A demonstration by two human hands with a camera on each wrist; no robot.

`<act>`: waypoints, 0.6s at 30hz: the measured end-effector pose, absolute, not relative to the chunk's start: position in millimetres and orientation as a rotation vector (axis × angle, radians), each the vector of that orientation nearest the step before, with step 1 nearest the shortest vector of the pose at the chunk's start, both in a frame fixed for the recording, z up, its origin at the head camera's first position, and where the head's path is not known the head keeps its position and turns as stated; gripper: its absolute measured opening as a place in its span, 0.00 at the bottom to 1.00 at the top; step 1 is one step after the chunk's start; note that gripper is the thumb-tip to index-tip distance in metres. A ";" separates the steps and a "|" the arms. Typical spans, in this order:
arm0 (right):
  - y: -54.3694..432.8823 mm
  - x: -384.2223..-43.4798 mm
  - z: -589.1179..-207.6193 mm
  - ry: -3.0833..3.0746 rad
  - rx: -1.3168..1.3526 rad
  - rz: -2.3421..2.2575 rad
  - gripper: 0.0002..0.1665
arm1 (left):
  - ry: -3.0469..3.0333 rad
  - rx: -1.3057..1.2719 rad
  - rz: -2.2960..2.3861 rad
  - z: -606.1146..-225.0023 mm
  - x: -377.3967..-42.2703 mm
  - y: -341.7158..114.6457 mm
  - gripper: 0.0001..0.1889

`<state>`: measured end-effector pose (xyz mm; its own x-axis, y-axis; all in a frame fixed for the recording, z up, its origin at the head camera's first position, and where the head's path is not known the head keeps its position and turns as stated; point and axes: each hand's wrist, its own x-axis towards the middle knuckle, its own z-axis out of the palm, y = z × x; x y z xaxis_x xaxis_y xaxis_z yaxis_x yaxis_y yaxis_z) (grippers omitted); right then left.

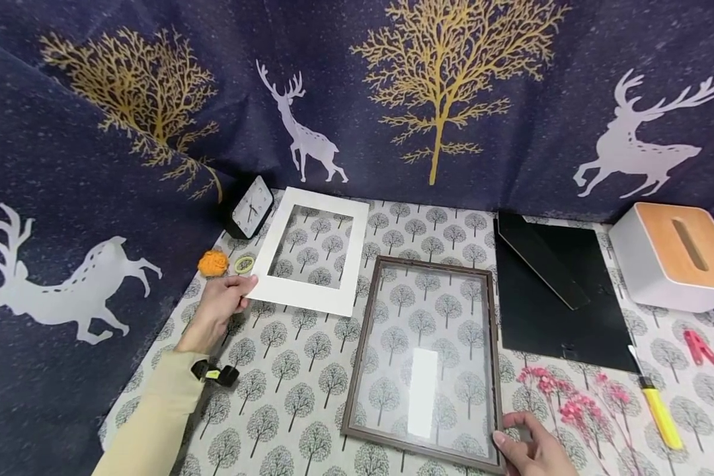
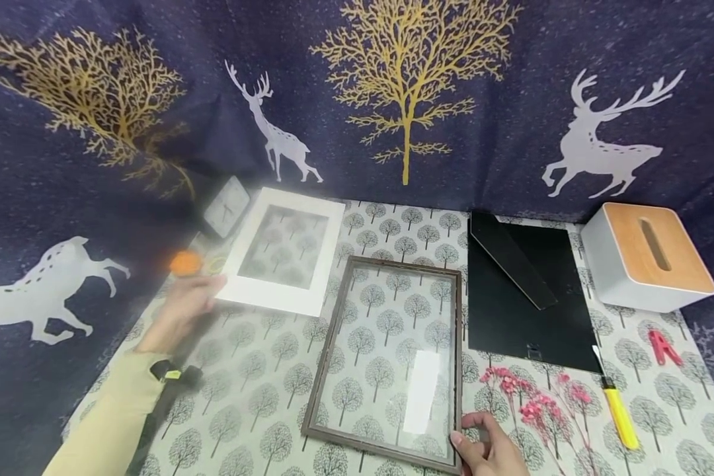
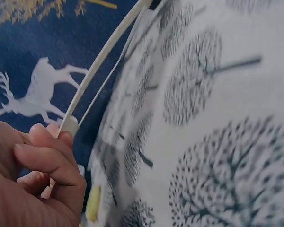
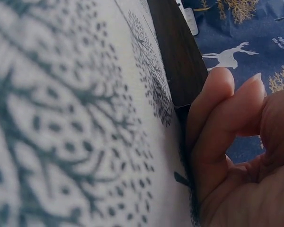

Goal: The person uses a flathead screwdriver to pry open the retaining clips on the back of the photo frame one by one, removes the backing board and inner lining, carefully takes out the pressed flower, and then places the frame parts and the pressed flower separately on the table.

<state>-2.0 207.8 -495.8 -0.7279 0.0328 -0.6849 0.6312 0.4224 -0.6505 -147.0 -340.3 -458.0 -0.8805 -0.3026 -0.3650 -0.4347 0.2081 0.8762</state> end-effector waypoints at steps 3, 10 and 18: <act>208.2 -0.6 -496.0 2.086 0.566 -1.314 0.21 | 2.381 -0.724 1.707 -463.0 -153.1 -342.1 0.21; 212.4 2.0 -495.0 2.098 0.580 -1.295 0.22 | 2.362 -0.785 1.568 -465.7 -160.9 -337.7 0.23; 211.3 5.1 -491.7 2.092 0.573 -1.290 0.25 | 2.494 -0.771 1.315 -466.9 -165.2 -342.5 0.24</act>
